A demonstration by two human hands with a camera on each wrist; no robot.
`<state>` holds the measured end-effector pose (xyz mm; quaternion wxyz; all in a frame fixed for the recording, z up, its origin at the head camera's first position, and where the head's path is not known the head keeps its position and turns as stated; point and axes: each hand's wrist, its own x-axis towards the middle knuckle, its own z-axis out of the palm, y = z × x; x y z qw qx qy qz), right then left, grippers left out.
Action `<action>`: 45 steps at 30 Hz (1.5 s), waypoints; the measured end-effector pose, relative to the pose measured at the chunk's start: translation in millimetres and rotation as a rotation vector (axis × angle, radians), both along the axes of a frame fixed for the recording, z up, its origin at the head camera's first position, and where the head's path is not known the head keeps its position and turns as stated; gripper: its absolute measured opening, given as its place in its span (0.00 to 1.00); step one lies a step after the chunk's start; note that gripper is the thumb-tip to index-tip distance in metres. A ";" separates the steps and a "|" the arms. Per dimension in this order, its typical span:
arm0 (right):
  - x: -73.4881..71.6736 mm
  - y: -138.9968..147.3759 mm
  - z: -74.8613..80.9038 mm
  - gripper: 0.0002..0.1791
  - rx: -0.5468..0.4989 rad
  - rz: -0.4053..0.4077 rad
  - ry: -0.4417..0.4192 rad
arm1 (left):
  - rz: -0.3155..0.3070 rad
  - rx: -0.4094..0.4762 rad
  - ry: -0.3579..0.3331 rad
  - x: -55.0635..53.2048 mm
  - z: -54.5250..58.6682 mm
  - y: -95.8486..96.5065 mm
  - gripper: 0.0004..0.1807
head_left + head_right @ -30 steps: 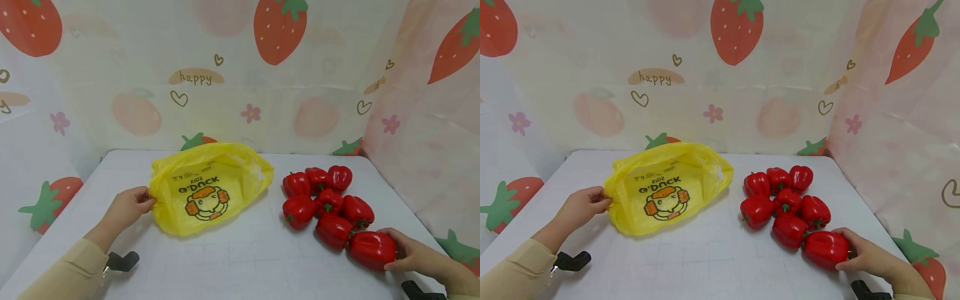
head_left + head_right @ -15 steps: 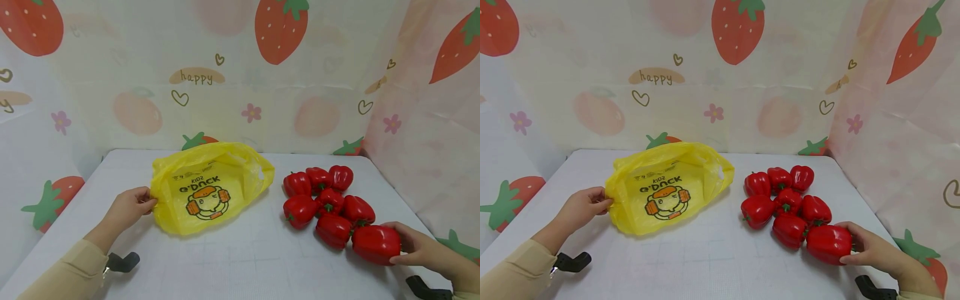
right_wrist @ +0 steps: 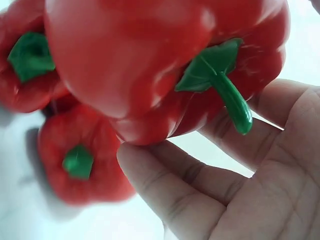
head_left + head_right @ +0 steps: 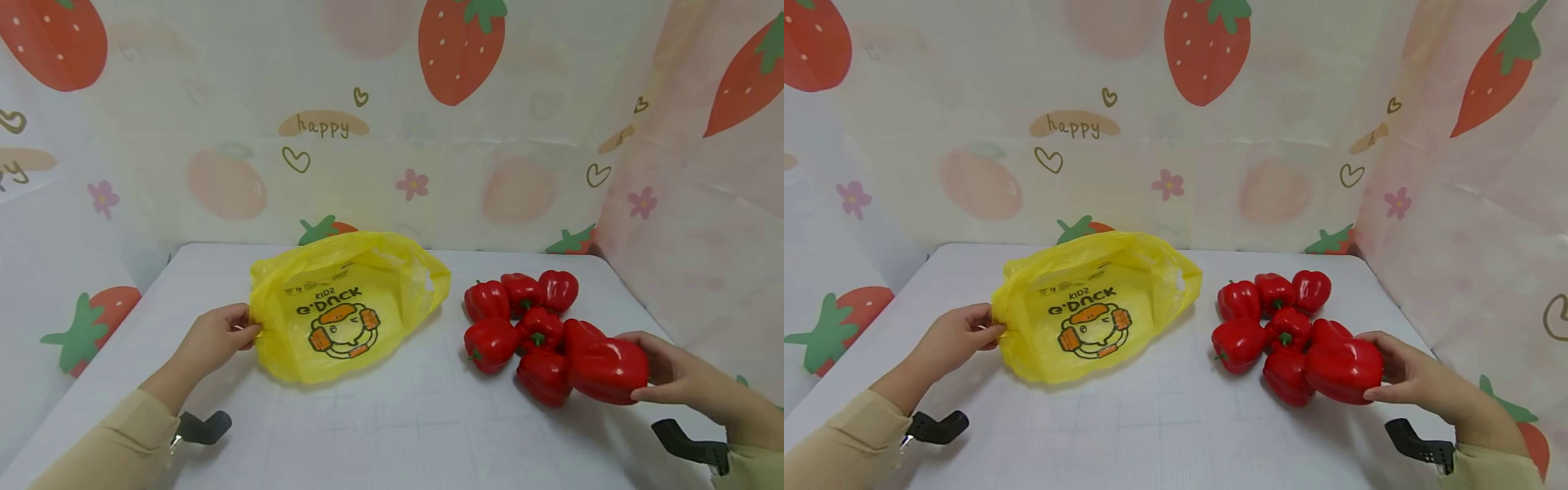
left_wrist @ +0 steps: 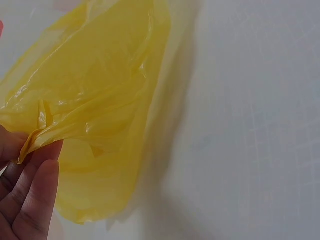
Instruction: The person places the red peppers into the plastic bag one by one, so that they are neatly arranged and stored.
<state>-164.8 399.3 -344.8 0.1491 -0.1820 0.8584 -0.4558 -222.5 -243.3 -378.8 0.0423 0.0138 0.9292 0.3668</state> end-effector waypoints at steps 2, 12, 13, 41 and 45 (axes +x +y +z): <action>-4.7 -7.7 5.1 0.33 -0.020 0.031 0.005 | -0.002 0.005 -0.008 0.2 0.8 -0.5 0.12; -29.2 -58.1 9.2 0.36 -0.091 0.118 -0.038 | -0.018 0.027 -0.032 4.1 7.9 -1.1 0.14; -31.8 -64.0 8.9 0.36 -0.090 0.125 -0.046 | -0.018 0.028 -0.032 4.5 8.8 -1.3 0.14; -72.9 -183.0 18.5 0.37 -0.102 0.106 -0.071 | -0.115 0.147 -0.011 11.8 28.2 -3.0 0.21; -79.7 -207.9 13.3 0.39 -0.139 0.068 -0.077 | -0.142 0.168 0.001 12.6 28.5 -1.4 0.21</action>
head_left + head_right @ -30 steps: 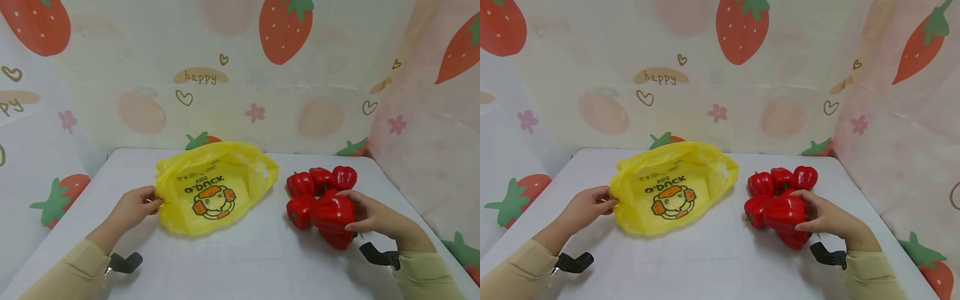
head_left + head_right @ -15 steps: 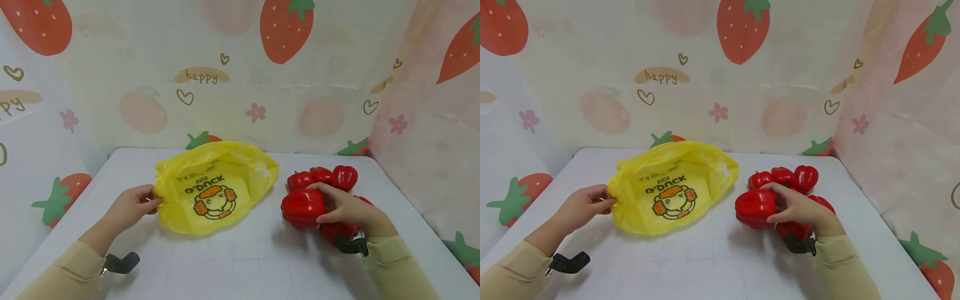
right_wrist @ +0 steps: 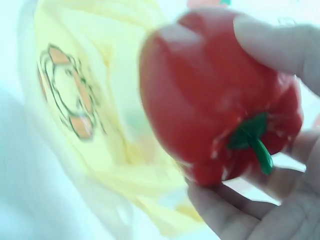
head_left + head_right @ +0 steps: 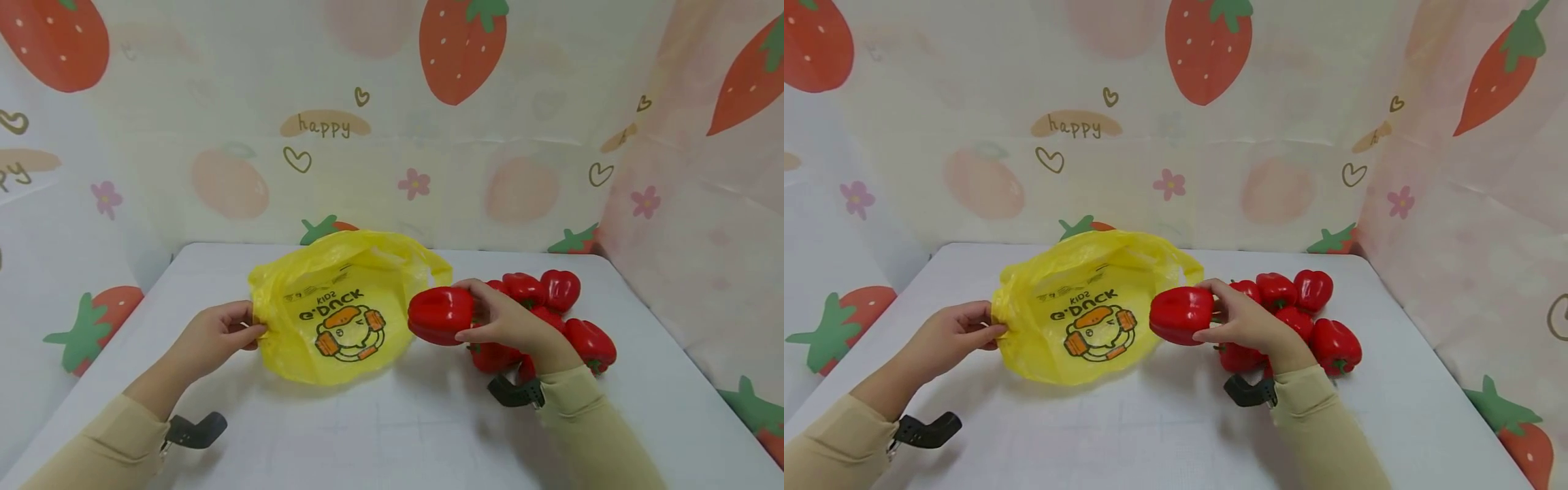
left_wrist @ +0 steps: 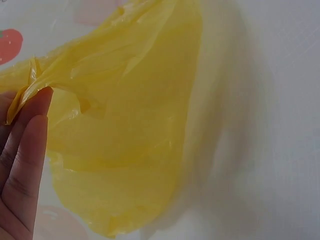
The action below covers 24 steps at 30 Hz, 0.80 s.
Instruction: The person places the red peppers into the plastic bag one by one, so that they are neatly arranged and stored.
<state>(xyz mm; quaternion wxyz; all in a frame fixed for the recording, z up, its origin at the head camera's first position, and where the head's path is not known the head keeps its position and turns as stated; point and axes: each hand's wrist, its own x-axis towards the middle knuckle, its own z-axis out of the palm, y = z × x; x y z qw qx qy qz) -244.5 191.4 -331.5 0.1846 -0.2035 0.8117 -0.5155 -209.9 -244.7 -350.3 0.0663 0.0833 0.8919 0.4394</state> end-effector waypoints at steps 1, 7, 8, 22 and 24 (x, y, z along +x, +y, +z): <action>-2.0 -6.8 -2.3 0.40 -0.012 -0.013 -0.009 | -0.003 0.004 0.004 0.3 0.0 0.0 0.21; -15.5 -44.3 -17.2 0.39 -0.016 -0.080 -0.031 | -0.004 0.006 0.014 0.6 -0.6 -1.7 0.23; -17.8 -50.3 -19.2 0.39 -0.011 -0.089 -0.034 | -0.004 0.005 0.015 0.4 -0.9 -2.1 0.23; -39.6 -111.1 -41.4 0.38 0.072 -0.110 -0.041 | 0.006 0.016 0.014 -1.1 -6.0 -2.4 0.24; -42.5 -118.7 -43.5 0.39 0.085 -0.104 -0.039 | 0.006 0.015 0.017 -1.5 -6.1 -2.0 0.24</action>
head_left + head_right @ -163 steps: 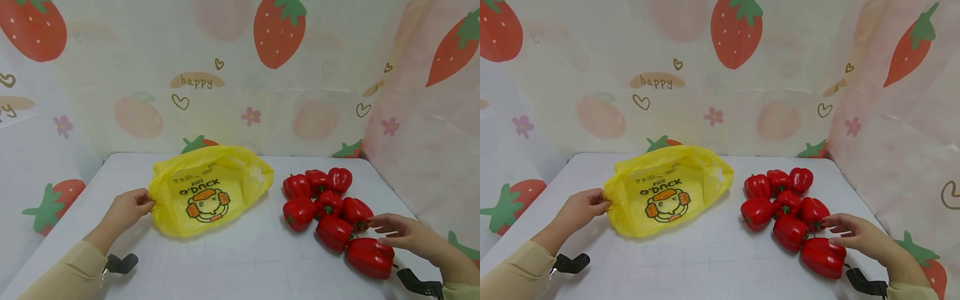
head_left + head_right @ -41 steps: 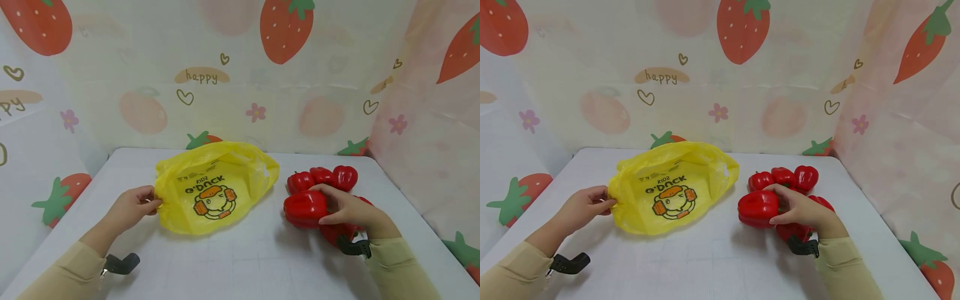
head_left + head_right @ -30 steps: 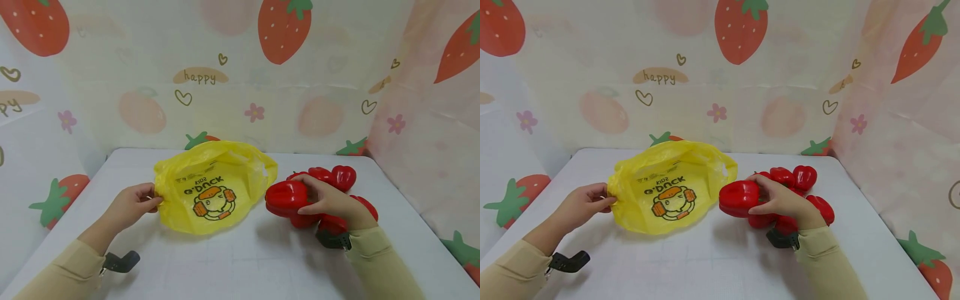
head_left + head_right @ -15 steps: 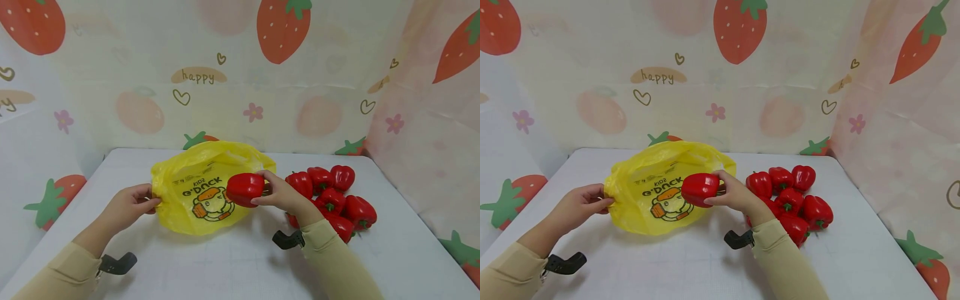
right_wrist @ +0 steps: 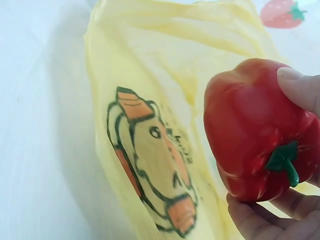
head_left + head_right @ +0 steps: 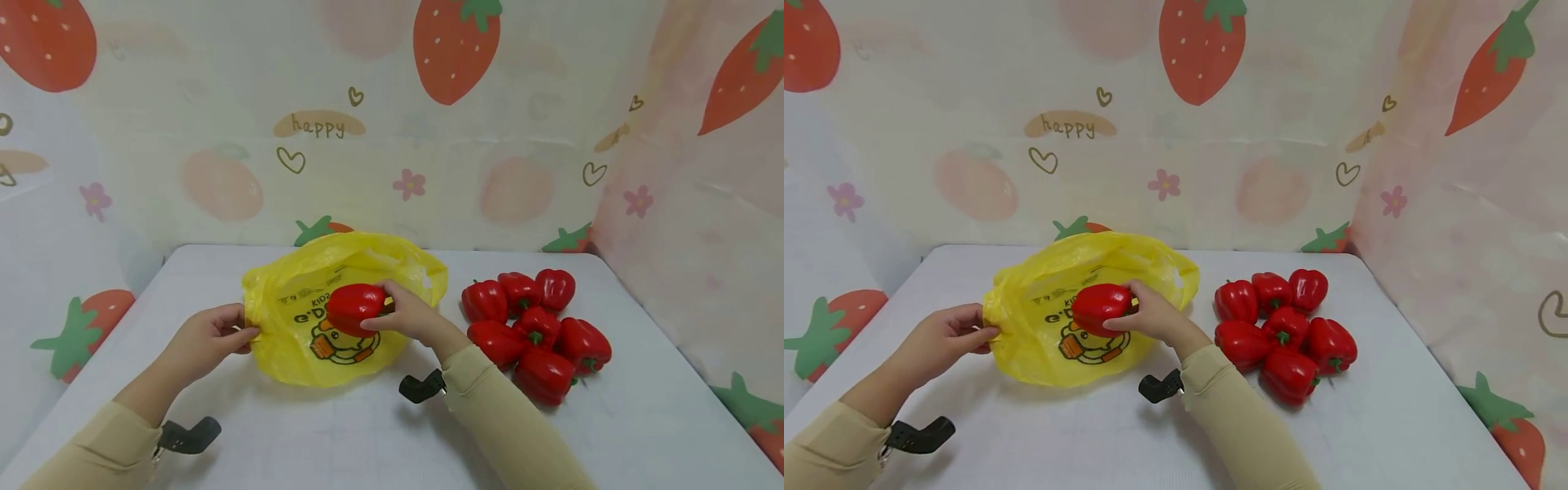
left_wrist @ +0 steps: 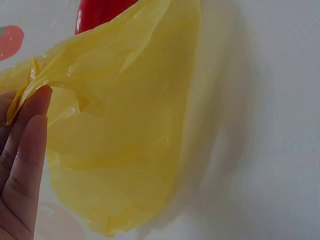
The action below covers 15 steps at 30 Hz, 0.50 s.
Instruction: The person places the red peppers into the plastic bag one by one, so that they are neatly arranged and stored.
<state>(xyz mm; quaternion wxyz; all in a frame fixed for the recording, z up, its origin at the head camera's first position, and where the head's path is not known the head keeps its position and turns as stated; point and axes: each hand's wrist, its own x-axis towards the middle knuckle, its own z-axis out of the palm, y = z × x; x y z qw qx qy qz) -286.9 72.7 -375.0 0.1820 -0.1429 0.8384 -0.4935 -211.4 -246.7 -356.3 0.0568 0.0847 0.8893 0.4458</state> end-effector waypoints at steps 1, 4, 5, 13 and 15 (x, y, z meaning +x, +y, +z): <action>-1.4 -3.8 -1.4 0.39 0.007 0.003 0.001 | 0.000 -0.001 0.001 0.1 0.0 0.2 0.24; -4.4 -14.1 -4.4 0.39 0.023 0.007 0.006 | -0.004 -0.003 0.001 0.0 0.3 0.9 0.24; -5.6 -17.0 -5.5 0.39 0.030 0.007 0.008 | -0.005 -0.003 -0.001 -0.1 0.4 1.1 0.24; -13.1 -31.2 -9.2 0.39 0.058 -0.013 -0.010 | -0.010 -0.002 -0.021 -2.0 0.7 2.3 0.26; -15.7 -33.8 -12.0 0.39 0.049 -0.022 -0.023 | -0.012 0.005 -0.017 -2.4 0.5 2.9 0.26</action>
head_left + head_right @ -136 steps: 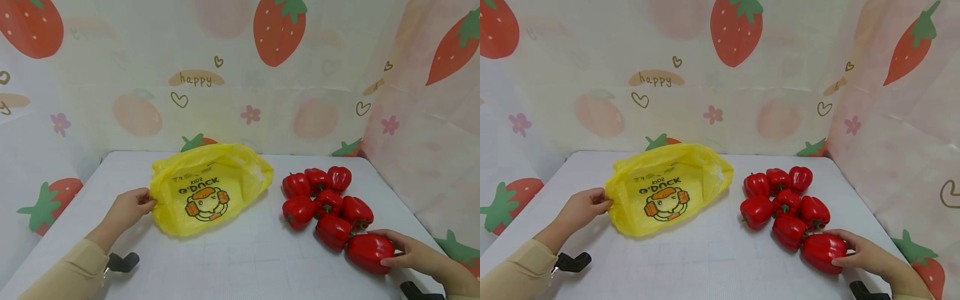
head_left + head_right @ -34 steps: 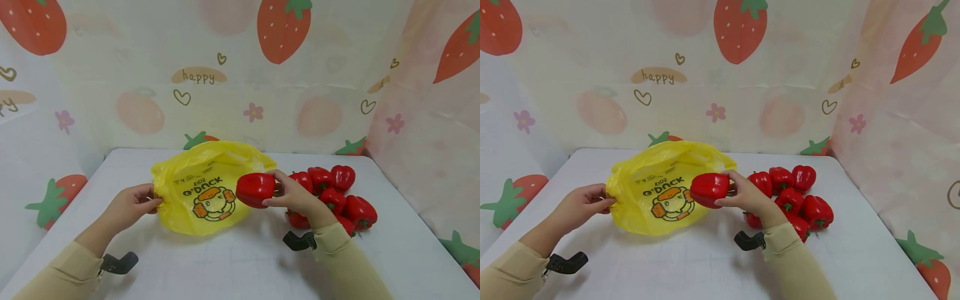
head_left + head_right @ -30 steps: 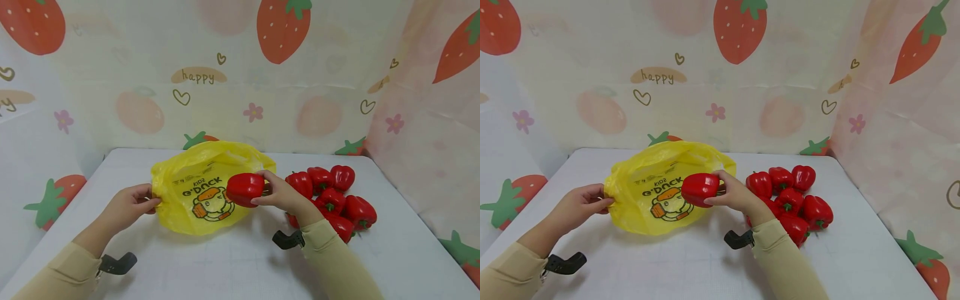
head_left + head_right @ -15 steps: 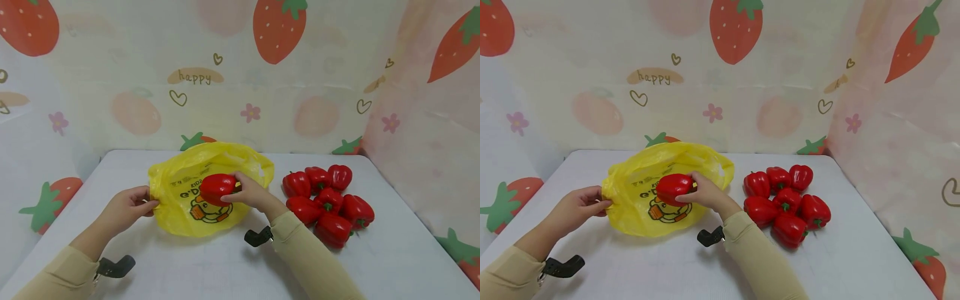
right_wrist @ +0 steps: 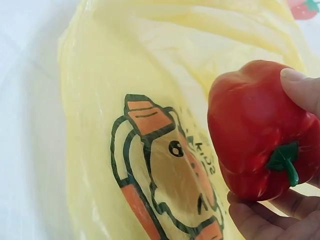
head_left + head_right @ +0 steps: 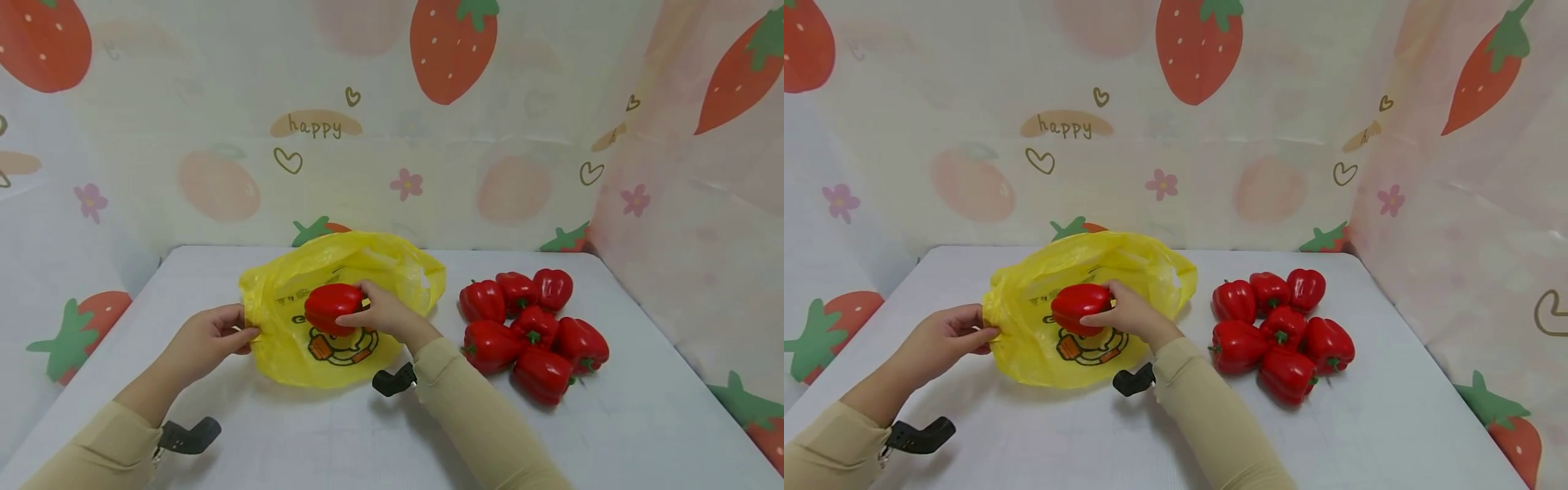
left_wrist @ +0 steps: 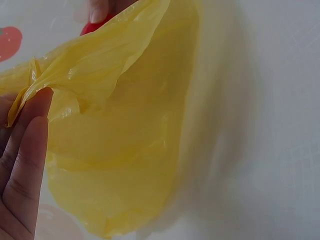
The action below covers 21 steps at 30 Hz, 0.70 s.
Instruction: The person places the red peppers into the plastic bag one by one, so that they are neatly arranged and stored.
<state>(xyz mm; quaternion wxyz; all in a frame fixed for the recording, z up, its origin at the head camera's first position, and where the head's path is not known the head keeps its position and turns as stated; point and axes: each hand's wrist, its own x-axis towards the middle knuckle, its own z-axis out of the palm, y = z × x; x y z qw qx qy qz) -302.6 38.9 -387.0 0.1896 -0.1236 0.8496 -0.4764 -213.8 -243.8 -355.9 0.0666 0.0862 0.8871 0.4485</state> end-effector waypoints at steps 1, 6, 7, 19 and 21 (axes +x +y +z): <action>-0.5 -1.6 -0.9 0.39 -0.008 -0.004 -0.007 | 0.000 0.002 0.003 0.0 -0.3 0.2 0.25; -1.9 -9.4 -3.1 0.38 -0.025 -0.017 -0.010 | 0.001 -0.001 0.016 -0.2 0.0 0.8 0.24; -1.8 -11.0 -3.1 0.38 -0.025 -0.016 -0.006 | 0.002 -0.003 0.016 -0.2 0.1 0.8 0.24; -5.8 -26.4 -8.5 0.37 0.014 0.000 0.017 | 0.014 -0.019 0.019 -0.4 -0.6 0.0 0.23; -7.0 -28.4 -9.8 0.38 0.015 -0.002 0.015 | 0.016 -0.017 0.016 -0.2 -0.7 -0.8 0.23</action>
